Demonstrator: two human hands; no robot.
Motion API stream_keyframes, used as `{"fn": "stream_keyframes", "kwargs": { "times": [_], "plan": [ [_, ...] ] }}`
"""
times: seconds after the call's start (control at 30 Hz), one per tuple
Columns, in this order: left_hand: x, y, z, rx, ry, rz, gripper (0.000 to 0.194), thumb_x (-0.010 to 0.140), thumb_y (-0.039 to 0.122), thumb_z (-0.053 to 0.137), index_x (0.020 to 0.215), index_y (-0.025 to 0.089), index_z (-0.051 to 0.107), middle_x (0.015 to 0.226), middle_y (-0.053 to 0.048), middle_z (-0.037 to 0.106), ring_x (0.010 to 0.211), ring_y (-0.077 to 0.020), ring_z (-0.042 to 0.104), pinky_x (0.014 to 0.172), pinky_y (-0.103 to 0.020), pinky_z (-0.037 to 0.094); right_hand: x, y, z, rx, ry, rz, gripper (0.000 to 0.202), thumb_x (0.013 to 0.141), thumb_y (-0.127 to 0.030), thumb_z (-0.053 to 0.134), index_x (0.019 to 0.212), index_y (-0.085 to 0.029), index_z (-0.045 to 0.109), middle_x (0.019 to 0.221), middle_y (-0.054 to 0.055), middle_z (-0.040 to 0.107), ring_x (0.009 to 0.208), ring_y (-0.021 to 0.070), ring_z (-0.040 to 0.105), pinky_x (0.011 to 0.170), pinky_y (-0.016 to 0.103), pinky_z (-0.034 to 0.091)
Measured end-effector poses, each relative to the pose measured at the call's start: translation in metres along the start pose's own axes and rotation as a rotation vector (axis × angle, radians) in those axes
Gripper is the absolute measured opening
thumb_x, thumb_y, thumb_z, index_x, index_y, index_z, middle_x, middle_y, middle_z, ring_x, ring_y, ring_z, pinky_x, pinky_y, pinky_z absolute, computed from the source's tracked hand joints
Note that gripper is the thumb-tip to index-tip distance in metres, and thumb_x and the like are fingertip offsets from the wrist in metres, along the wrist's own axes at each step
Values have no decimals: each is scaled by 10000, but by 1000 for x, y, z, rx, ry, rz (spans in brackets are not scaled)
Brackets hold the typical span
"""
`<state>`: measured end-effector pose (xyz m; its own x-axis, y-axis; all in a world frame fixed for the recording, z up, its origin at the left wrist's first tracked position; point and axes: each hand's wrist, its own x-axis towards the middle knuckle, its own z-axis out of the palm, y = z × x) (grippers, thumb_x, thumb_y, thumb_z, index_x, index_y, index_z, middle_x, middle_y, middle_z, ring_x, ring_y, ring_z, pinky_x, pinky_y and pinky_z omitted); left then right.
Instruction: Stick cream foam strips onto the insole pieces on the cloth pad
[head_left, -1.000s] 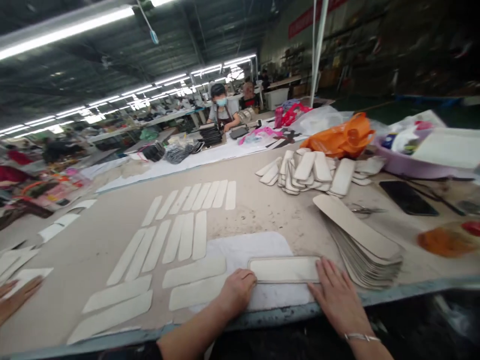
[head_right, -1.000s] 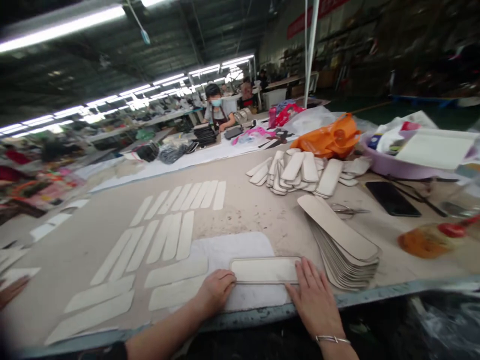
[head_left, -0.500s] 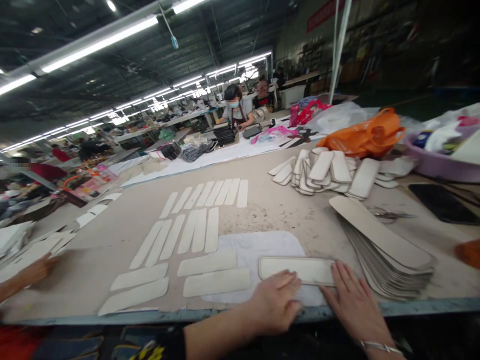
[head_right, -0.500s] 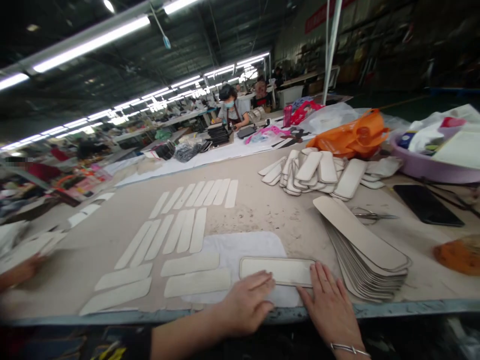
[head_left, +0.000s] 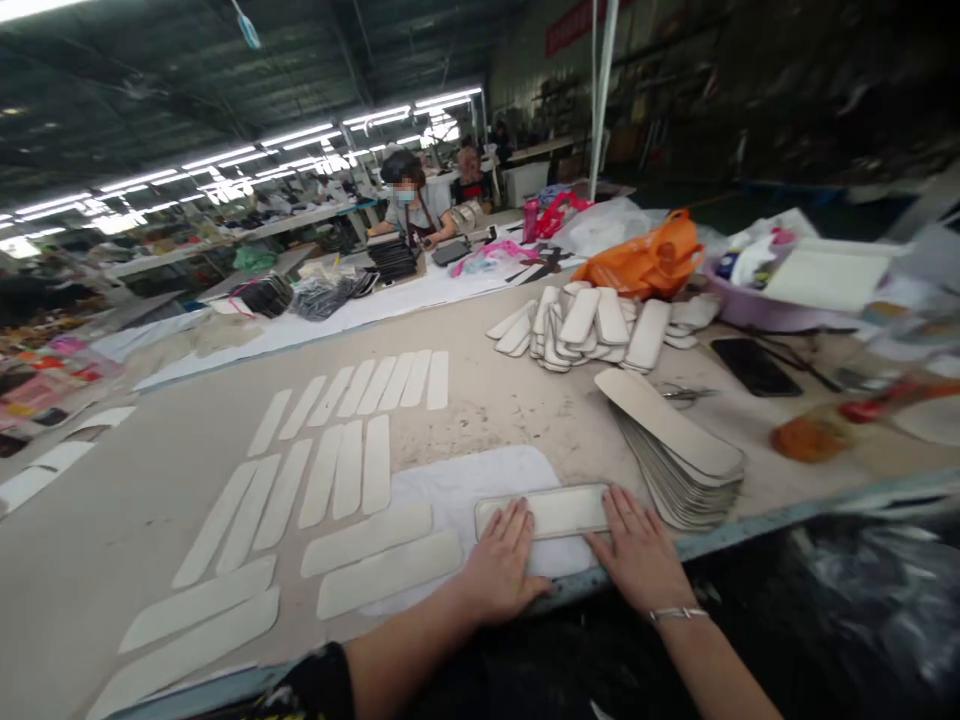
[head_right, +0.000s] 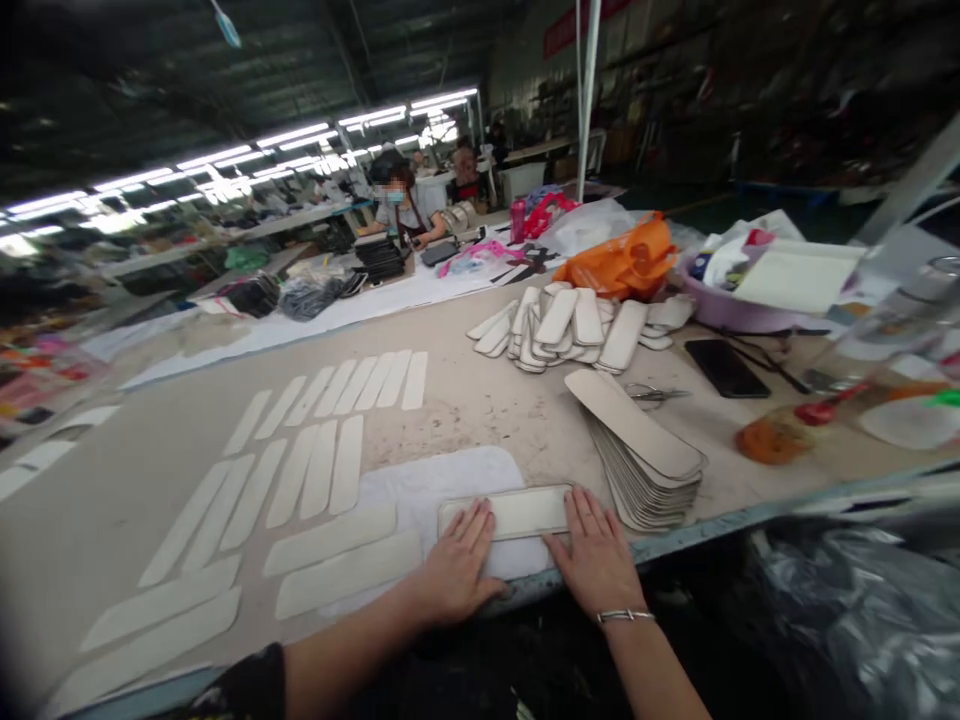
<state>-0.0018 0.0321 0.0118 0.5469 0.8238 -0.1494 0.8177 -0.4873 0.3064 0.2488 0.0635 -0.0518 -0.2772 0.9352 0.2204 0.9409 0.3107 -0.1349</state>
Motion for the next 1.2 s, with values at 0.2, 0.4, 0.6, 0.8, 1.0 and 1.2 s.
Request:
{"fn": "stream_keyframes", "kwargs": {
  "times": [0.2, 0.4, 0.6, 0.8, 1.0, 1.2],
  "plan": [
    [-22, -40, 10, 197, 67, -26, 761, 879, 558, 402, 1428, 44, 281, 1505, -207, 232, 1403, -322, 194, 1116, -490, 268, 6, -10, -29, 60, -191, 86, 703, 909, -537, 366, 1411, -49, 306, 1499, 156, 252, 1390, 266, 209, 1132, 470, 190],
    [-21, -38, 11, 231, 48, -24, 820, 833, 576, 484, 1435, 59, 276, 1510, -204, 200, 1405, -326, 176, 1107, -490, 300, 1, 0, -18, 189, -5, 135, 710, 903, -510, 412, 1393, -6, 312, 1471, 227, 292, 1375, 276, 248, 1109, 469, 279],
    [-17, -31, -1, 159, -28, -98, 792, 835, 517, 505, 1441, 67, 266, 1520, -183, 164, 1412, -314, 138, 1130, -496, 251, 14, -1, -17, 374, 91, 306, 593, 894, -427, 447, 1352, -55, 392, 1238, 201, 561, 1169, 301, 502, 988, 459, 421],
    [-9, -41, -12, 7, 19, -103, 564, 877, 407, 455, 1359, 114, 432, 1458, -164, 372, 1352, -278, 344, 1085, -444, 347, 36, -6, -45, 776, -22, 639, 444, 775, -415, 537, 1123, -152, 621, 975, 115, 678, 913, 297, 609, 880, 437, 455],
    [1, -56, -22, -102, 228, -234, 609, 758, 275, 559, 1338, 137, 433, 1321, -139, 526, 1216, -259, 489, 1023, -418, 395, 32, -6, -65, 1121, -33, 661, 382, 725, -535, 551, 866, -203, 678, 706, 10, 634, 664, 199, 587, 618, 312, 519],
    [10, -28, -40, -525, 24, -332, 202, 731, 310, 536, 788, 152, 649, 757, -30, 626, 777, -202, 595, 753, -329, 481, 32, 9, -98, 1344, 101, 710, 424, 659, -556, 647, 842, -175, 680, 698, -4, 584, 631, 149, 528, 588, 273, 507]
  ]
}}
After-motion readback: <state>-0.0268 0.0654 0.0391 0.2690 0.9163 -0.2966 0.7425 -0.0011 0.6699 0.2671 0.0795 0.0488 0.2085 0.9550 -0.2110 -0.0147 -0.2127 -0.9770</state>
